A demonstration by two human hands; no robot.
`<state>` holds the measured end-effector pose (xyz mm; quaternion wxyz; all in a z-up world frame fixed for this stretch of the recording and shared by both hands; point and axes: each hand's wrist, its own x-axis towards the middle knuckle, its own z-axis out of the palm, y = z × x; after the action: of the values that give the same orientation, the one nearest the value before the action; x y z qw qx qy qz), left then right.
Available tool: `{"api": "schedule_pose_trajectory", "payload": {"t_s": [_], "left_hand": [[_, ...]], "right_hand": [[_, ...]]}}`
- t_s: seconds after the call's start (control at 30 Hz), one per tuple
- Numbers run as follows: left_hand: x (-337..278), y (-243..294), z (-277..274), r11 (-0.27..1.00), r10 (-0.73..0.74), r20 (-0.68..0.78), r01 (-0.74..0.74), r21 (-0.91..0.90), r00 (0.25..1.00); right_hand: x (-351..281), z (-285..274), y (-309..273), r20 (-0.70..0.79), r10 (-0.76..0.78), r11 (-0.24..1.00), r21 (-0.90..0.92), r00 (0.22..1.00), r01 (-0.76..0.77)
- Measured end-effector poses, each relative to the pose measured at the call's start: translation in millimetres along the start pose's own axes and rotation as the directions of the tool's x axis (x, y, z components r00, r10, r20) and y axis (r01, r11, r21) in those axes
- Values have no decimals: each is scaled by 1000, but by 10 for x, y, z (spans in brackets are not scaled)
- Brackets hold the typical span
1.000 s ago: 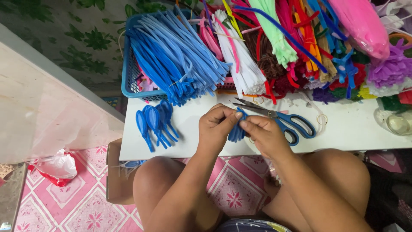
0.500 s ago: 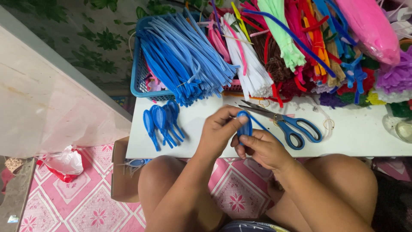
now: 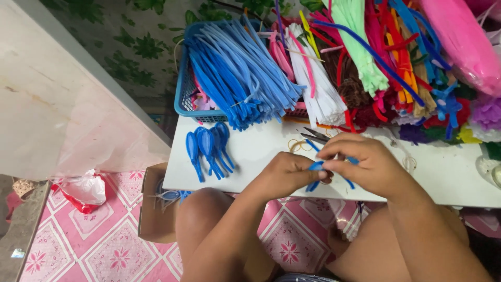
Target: The person sits on the floor and repeatedly folds blue pipe cleaners in half, secures them with rubber bands, and cuts the folded ends with scissors. The finished pieces are placed on the table.
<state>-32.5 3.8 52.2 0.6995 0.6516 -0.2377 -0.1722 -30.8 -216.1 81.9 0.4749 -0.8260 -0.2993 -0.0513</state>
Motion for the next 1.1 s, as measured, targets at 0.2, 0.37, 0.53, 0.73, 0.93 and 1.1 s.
{"api": "schedule_pose_trajectory", "payload": {"t_s": [0.2,0.37,0.53,0.73,0.93,1.1], "left_hand": [[17,-36,-195,998,-57,-107,53,-36,993],[16,63,-466,998,-59,-220,57,-20,974],[-89,188,-691,979,-39,-336,104,177,941],[-43,-97,-825,953,-2,-389,119,278,921],[16,-194,-681,727,561,-263,-315,610,785],[-81,-18,-327,386,621,132,-448,806,773]], "right_hand": [[313,299,41,28,-169,957,-234,985,171],[830,382,317,-10,-146,974,-176,989,142],[1343,758,485,-57,-356,900,-288,933,326],[1356,937,725,-92,-444,756,-572,891,318],[629,558,354,-114,-461,697,-661,880,279],[-111,2,-436,-85,-386,730,-637,919,247]]}}
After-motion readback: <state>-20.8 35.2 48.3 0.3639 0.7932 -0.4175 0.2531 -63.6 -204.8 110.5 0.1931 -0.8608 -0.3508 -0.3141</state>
